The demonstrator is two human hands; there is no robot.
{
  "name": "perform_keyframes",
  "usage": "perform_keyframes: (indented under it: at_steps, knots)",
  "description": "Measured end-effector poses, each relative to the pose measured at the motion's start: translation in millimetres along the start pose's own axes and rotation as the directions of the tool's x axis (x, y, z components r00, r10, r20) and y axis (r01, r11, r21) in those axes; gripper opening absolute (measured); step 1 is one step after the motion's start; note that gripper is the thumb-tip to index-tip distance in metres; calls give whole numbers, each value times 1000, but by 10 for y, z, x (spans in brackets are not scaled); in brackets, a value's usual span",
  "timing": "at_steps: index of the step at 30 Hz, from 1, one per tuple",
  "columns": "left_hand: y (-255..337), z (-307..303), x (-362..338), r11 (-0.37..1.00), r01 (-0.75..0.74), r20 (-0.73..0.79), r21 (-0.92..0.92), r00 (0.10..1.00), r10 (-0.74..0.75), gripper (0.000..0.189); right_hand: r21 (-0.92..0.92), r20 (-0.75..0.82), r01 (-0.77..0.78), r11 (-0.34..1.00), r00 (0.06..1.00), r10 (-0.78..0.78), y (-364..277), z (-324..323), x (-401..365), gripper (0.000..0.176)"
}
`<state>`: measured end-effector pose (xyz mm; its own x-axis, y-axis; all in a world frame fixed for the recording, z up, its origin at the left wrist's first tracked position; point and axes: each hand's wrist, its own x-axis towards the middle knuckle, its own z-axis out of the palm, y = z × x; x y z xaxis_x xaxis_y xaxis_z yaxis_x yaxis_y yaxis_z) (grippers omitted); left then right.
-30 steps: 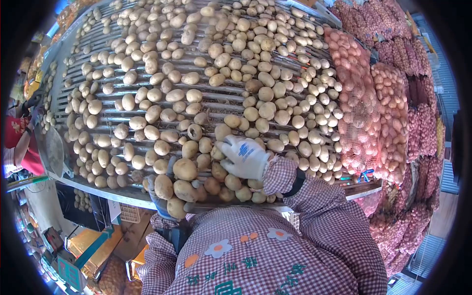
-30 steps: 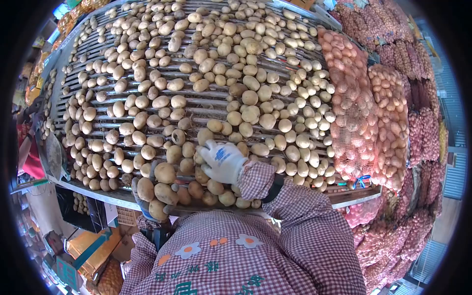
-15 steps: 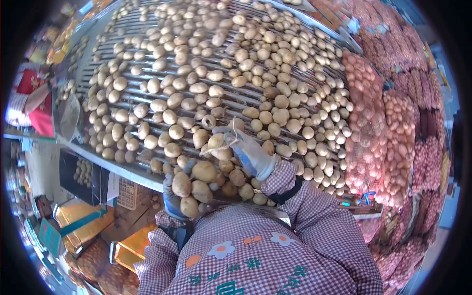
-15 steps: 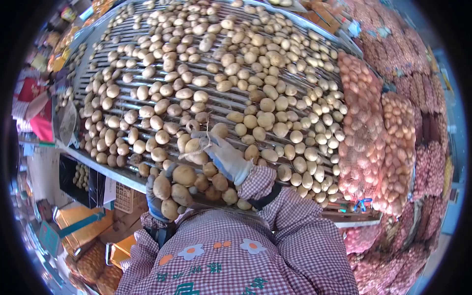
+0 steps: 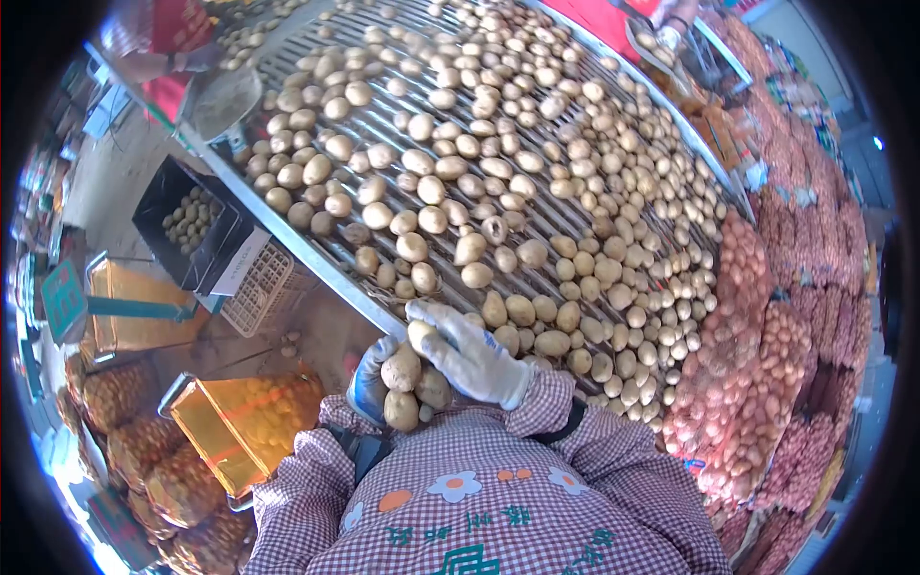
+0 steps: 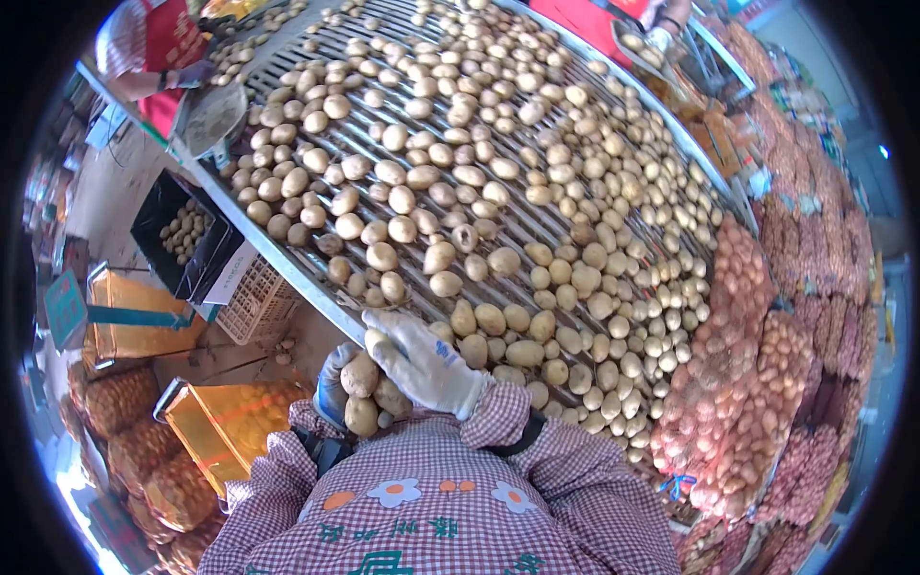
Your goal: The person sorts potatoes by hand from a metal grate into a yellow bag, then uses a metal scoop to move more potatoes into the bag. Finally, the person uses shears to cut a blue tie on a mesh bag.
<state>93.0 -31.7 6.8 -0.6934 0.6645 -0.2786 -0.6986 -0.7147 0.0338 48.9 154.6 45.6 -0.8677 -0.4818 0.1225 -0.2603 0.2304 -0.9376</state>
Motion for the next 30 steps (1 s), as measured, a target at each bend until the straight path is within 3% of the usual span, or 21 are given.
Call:
perform_keyframes:
  at_steps: [4, 6, 7, 8, 12, 14, 16, 18, 19, 20, 22, 25, 26, 27, 28, 30]
  knots:
    - [80, -108, -317, 988, 5, -6, -156, 1000, -6, 61, -80, 65, 69, 994, 996, -64, -153, 319, 43, 48]
    - [102, -392, -531, 992, -27, 111, -124, 993, 41, 62, -82, 130, 118, 990, 986, -106, -210, 509, 133, 52]
    - [146, -383, -711, 987, -24, 85, -159, 996, 38, 63, -113, 185, 154, 982, 974, -132, -312, 587, 198, 56]
    - [180, -515, -885, 996, -28, 74, -82, 997, 34, 63, -135, 244, 195, 971, 957, -158, -392, 689, 259, 60]
    - [277, -685, -1633, 965, -173, -35, -196, 985, 170, 70, -40, 399, 337, 941, 869, -294, -676, 1248, 539, 68]
    - [321, -1015, -2016, 944, -329, 211, -11, 922, 324, 73, 35, 477, 370, 928, 810, -341, -886, 1558, 688, 72]
    - [137, -1749, -2372, 673, -669, 353, 314, 741, 572, 64, 57, 541, 426, 903, 746, -387, -970, 1871, 745, 77]
    - [451, -756, -2707, 760, -645, -61, 83, 758, 650, 77, 118, 625, 425, 898, 670, -399, -1095, 2130, 803, 81]
    - [450, -790, -2940, 760, -650, -144, 22, 750, 645, 87, 110, 674, 396, 912, 645, -361, -1132, 2250, 802, 84]
    - [515, -825, -3127, 725, -687, -131, 54, 715, 687, 85, 116, 678, 399, 909, 637, -366, -1142, 2335, 805, 84]
    - [506, -783, -3450, 590, -806, -369, 55, 533, 762, 86, 85, 713, 374, 923, 624, -319, -1136, 2478, 807, 84]
    - [650, -1181, -4027, 621, -722, -443, 304, 471, 763, 87, 94, 673, 323, 942, 677, -299, -936, 2583, 789, 72]
    - [742, -1140, -4205, 691, -659, -418, 297, 561, 715, 80, 103, 633, 294, 950, 718, -291, -888, 2591, 763, 68]
    - [754, -1495, -4360, 692, -702, -460, 168, 565, 685, 77, 92, 593, 285, 954, 754, -283, -926, 2590, 769, 57]
    - [749, -1923, -4503, 695, -718, -492, 33, 594, 637, 74, 41, 547, 267, 963, 800, -246, -931, 2584, 737, 57]
    - [863, -2377, -4746, 872, -364, -772, 328, 428, 469, 72, 10, 663, 79, 997, 745, -66, -888, 2512, 648, 54]
